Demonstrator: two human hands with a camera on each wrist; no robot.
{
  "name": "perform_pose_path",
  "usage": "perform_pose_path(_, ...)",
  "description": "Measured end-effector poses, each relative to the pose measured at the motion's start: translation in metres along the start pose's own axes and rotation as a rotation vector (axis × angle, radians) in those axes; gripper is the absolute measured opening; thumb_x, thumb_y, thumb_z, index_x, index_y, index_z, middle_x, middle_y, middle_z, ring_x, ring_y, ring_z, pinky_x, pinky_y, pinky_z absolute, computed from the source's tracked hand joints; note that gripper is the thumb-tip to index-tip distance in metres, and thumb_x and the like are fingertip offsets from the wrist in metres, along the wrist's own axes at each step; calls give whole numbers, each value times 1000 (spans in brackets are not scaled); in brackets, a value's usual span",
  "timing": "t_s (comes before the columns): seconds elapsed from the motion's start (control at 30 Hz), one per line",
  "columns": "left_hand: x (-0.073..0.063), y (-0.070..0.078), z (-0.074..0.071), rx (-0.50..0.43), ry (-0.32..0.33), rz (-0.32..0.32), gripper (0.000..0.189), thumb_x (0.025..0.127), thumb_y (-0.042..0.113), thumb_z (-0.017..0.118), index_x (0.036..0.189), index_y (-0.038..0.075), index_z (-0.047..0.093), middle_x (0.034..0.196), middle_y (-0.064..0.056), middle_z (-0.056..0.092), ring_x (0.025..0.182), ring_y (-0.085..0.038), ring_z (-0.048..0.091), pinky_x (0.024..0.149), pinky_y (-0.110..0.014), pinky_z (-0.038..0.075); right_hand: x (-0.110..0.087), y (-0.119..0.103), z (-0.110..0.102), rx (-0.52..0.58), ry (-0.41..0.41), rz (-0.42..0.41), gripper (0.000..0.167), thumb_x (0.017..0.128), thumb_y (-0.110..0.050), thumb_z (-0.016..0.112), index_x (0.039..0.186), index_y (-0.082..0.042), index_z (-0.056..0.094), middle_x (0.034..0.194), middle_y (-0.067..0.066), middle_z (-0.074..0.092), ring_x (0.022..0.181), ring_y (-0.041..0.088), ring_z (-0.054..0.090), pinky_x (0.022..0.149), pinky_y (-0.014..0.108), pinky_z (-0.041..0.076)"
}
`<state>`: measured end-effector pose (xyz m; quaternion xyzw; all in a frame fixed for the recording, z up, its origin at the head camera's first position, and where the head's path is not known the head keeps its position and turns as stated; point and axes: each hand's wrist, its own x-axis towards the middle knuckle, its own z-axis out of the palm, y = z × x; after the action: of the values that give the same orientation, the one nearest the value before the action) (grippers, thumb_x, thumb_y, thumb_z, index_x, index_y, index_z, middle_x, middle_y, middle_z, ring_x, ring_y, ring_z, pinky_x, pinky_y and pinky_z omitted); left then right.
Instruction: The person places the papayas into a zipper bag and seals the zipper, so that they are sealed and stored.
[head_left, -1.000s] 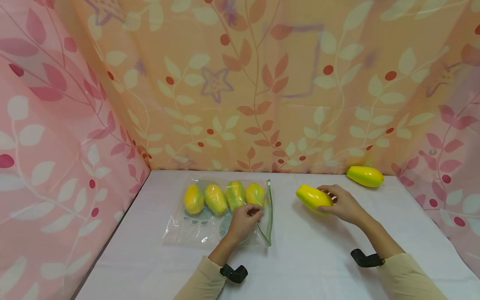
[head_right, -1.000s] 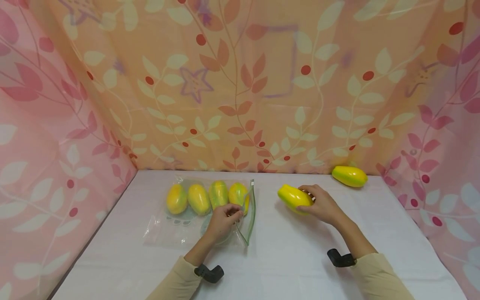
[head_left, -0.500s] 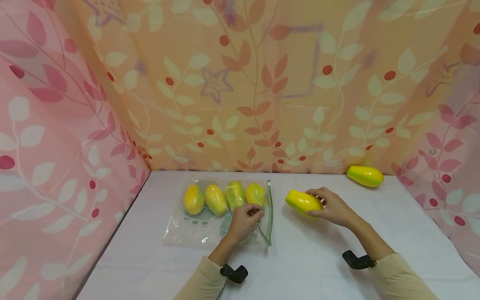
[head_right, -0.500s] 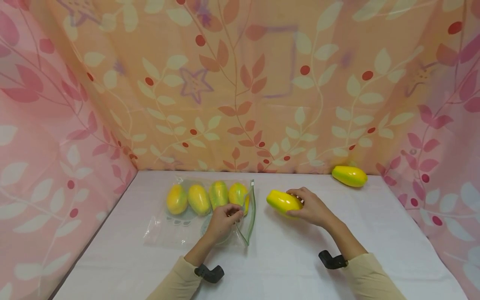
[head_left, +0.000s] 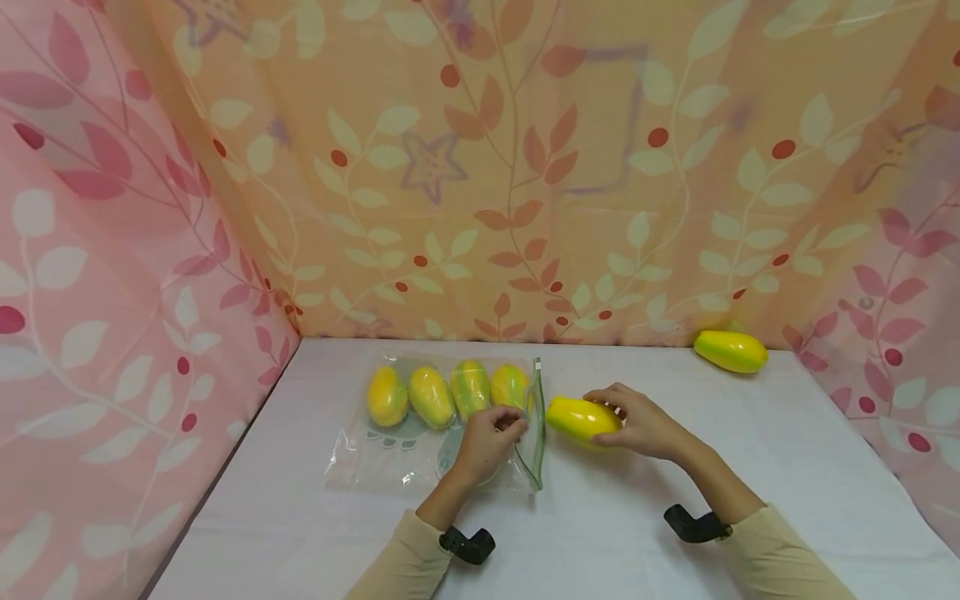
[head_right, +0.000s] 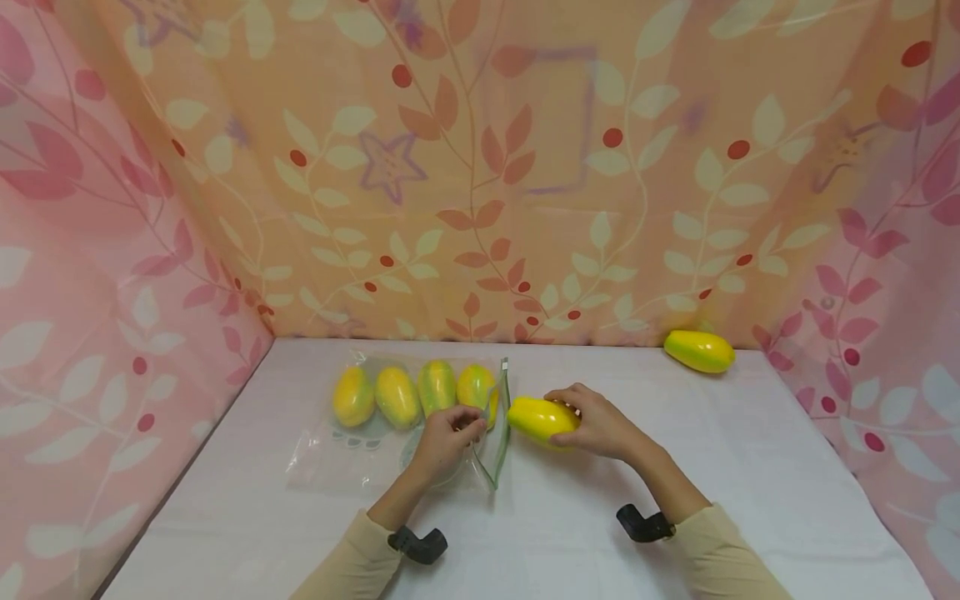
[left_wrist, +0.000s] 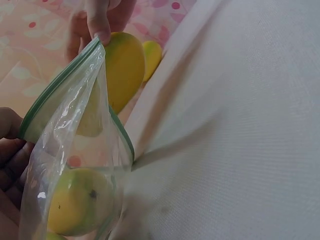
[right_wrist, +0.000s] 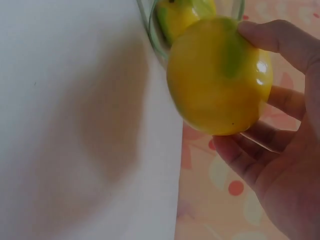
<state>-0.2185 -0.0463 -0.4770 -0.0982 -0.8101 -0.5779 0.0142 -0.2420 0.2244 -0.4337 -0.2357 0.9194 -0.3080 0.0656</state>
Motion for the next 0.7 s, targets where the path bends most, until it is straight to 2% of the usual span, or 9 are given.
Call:
perform_pose_path(0.3, 0, 2, -1, 19, 3, 8, 18, 91, 18, 66, 100, 4, 72, 86, -7, 70, 71, -7, 57, 64, -16, 49, 9, -12, 12, 10, -112, -30, 56, 75, -32, 81, 125, -15, 62, 111, 3, 60, 95, 17, 53, 86, 36, 50)
perform_pose_path(0.7, 0, 6, 0, 22, 4, 13, 19, 92, 17, 65, 101, 3, 72, 87, -8, 69, 74, -10, 57, 64, -15, 49, 14, -27, 25, 0, -174, -105, 53, 75, -30, 81, 124, -15, 63, 109, -1, 59, 94, 13, 54, 87, 35, 49)
